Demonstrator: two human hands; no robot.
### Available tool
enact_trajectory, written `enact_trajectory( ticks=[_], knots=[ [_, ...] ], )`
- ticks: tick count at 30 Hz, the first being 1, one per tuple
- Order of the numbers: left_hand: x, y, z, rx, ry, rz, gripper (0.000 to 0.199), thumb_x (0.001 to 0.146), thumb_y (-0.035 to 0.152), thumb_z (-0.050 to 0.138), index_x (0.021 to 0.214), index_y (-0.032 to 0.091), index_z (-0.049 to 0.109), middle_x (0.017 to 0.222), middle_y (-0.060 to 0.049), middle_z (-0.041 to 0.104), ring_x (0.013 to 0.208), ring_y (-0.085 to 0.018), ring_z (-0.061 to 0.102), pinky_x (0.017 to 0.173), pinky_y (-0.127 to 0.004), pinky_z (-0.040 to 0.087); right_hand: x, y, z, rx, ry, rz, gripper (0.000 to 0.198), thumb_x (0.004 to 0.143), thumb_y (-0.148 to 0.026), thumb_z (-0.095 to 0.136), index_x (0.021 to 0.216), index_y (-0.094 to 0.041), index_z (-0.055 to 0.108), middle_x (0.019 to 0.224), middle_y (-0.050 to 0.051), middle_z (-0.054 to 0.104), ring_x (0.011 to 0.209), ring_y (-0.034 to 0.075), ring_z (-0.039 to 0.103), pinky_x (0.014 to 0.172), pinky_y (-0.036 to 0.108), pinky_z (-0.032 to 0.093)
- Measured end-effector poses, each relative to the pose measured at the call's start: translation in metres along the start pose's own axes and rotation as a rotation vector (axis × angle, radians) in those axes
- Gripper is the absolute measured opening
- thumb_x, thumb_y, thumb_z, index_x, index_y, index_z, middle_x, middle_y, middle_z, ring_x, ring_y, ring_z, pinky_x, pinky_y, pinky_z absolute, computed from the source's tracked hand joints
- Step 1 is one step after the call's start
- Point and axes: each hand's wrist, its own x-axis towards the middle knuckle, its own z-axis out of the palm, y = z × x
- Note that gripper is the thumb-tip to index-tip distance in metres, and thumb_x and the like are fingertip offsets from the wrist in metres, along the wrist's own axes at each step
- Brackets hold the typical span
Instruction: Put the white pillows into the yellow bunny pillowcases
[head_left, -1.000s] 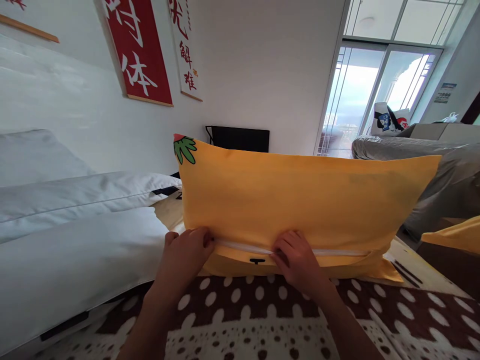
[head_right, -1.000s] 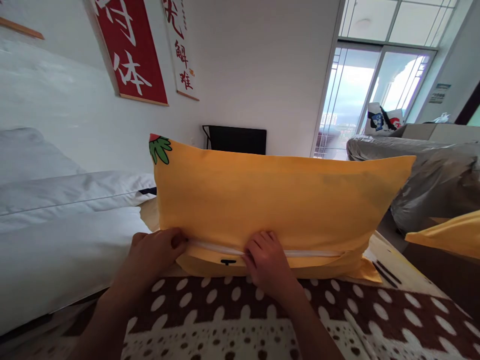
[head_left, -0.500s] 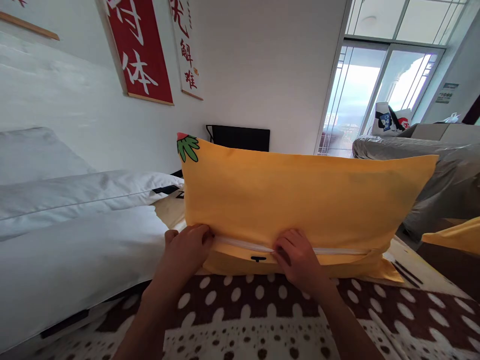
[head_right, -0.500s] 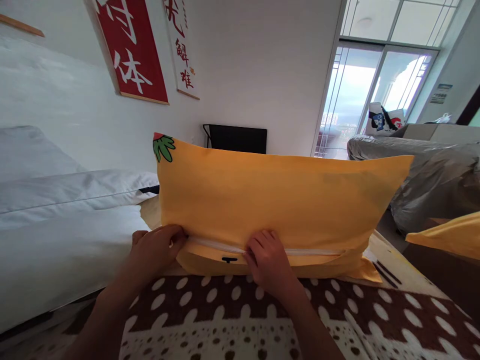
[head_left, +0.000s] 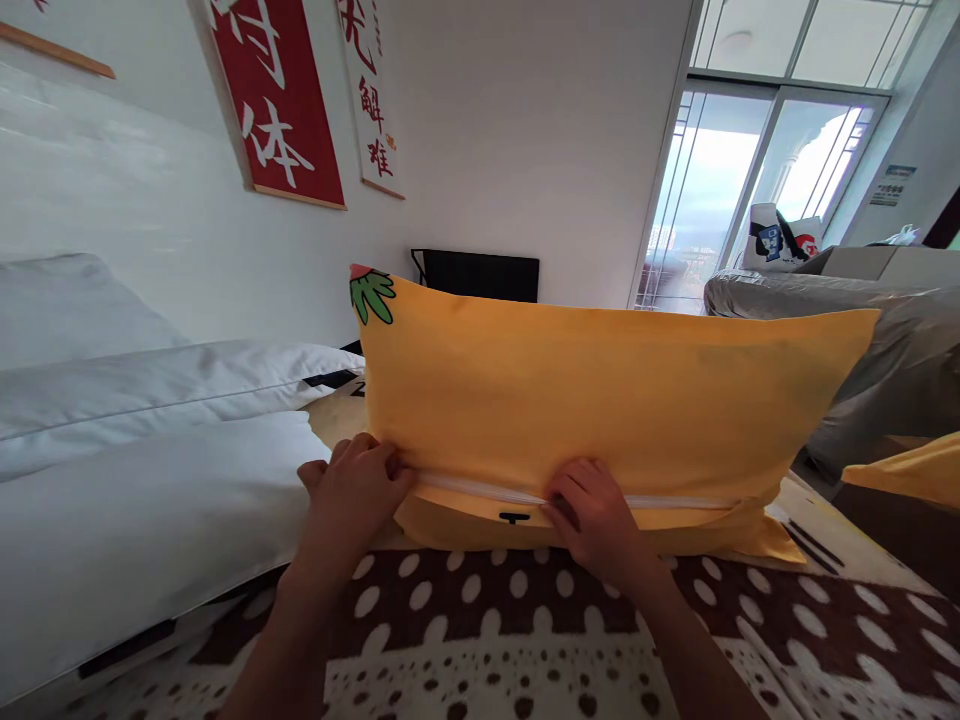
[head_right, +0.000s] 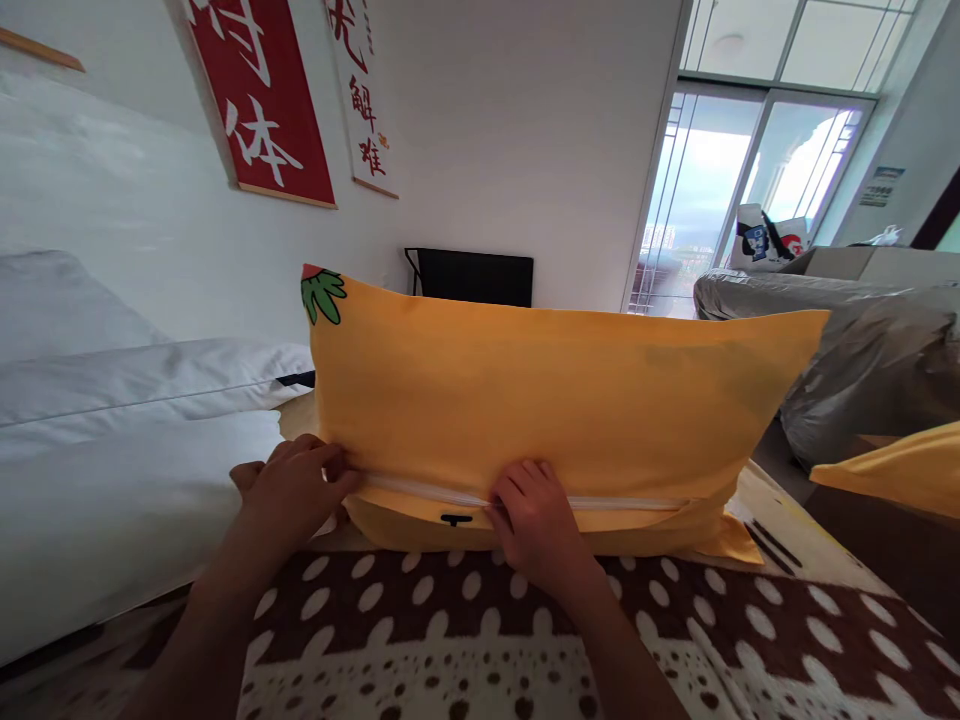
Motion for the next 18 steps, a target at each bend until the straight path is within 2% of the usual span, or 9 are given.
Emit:
enact_trajectory(
  ticks=[10,18],
  knots=[
    [0.008,-0.012,0.005,-0.014,-0.087,-0.088,0.023,0.073,0.033,0.040,0.061,0.019,0.053,0.084,-0.011,0.054,0.095,-0.030,0.048,0.072,-0.044,0.028,0.000,0.000,-0.001,-0.012,-0.009,-0.011,0.010,0.087,-0.017,0.048,0.079,-0.017,0.053,0.079,0.005,0.057,0.078,0.017,0.047,0.073,0.031,0.035],
    [0.011,-0.018,0.002,-0.044,-0.130,-0.094,0.022,0.072,0.033,0.040,0.059,0.019,0.052,0.083,-0.012,0.055,0.091,-0.031,0.053,0.072,-0.045,0.030,0.001,-0.001,0.000,-0.011,-0.041,-0.005,0.009,0.088,-0.019,0.050,0.080,-0.018,0.054,0.080,0.005,0.057,0.078,0.018,0.048,0.073,0.031,0.035]
  ],
)
